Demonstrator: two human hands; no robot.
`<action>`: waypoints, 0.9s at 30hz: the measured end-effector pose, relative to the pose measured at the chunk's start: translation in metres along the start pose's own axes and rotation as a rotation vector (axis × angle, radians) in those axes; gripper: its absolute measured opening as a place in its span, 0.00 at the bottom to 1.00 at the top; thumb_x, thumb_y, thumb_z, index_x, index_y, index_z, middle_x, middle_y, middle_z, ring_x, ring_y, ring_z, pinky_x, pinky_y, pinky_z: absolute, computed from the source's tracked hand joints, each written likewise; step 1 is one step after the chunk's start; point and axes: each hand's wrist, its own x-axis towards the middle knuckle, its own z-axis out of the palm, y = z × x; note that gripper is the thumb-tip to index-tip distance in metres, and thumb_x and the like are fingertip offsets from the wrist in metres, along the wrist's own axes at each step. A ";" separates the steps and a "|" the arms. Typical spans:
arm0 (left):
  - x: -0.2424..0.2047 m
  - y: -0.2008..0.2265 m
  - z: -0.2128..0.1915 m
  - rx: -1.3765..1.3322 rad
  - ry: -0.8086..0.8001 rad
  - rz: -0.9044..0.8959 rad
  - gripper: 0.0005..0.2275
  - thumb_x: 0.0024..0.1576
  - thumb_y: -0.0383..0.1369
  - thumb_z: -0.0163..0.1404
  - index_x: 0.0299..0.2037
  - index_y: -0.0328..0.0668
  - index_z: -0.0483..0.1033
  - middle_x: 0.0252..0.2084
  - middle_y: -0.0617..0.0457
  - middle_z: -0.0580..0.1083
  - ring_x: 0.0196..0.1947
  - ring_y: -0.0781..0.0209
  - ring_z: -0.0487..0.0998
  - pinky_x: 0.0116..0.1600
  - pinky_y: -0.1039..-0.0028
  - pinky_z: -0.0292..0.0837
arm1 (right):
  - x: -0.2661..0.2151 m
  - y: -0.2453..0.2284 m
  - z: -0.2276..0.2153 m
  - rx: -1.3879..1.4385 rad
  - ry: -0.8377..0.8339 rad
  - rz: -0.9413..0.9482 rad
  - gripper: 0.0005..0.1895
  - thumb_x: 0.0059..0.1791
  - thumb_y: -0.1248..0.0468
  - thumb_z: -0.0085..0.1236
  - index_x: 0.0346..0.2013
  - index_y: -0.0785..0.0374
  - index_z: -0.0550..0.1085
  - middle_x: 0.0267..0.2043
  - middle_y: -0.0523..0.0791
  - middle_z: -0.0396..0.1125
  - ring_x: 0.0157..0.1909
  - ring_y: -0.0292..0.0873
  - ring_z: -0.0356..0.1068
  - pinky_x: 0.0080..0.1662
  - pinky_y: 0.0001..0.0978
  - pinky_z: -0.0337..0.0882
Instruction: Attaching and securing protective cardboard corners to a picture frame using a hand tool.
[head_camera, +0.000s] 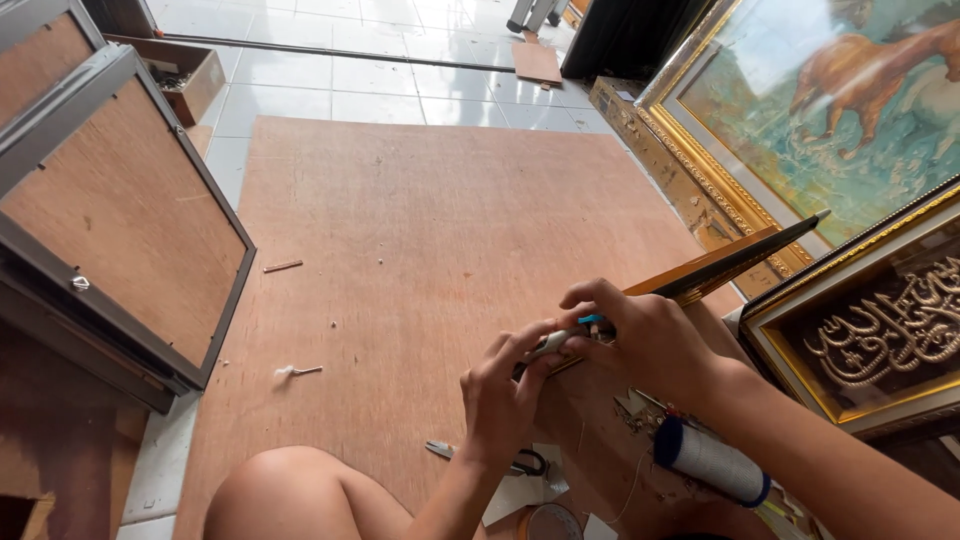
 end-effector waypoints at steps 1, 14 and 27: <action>-0.004 0.002 -0.001 -0.004 -0.002 -0.002 0.20 0.56 0.25 0.66 0.57 0.62 0.87 0.45 0.57 0.88 0.37 0.64 0.92 0.32 0.75 0.86 | -0.002 -0.004 -0.004 -0.003 -0.002 0.004 0.28 0.45 0.56 0.78 0.55 0.47 0.71 0.39 0.33 0.86 0.23 0.40 0.83 0.26 0.39 0.79; -0.050 0.015 -0.004 -0.209 -0.051 0.139 0.21 0.49 0.17 0.63 0.52 0.48 0.89 0.44 0.57 0.86 0.29 0.67 0.80 0.33 0.77 0.75 | -0.032 -0.032 -0.040 0.309 -0.311 0.653 0.29 0.43 0.63 0.79 0.58 0.54 0.80 0.35 0.40 0.78 0.33 0.36 0.76 0.35 0.29 0.73; -0.070 0.013 -0.009 -0.196 -0.124 0.216 0.21 0.51 0.21 0.61 0.55 0.50 0.87 0.47 0.54 0.85 0.33 0.63 0.86 0.35 0.75 0.81 | -0.070 -0.045 -0.043 -0.231 -0.260 0.062 0.36 0.42 0.57 0.67 0.66 0.45 0.71 0.40 0.41 0.81 0.26 0.48 0.80 0.30 0.47 0.78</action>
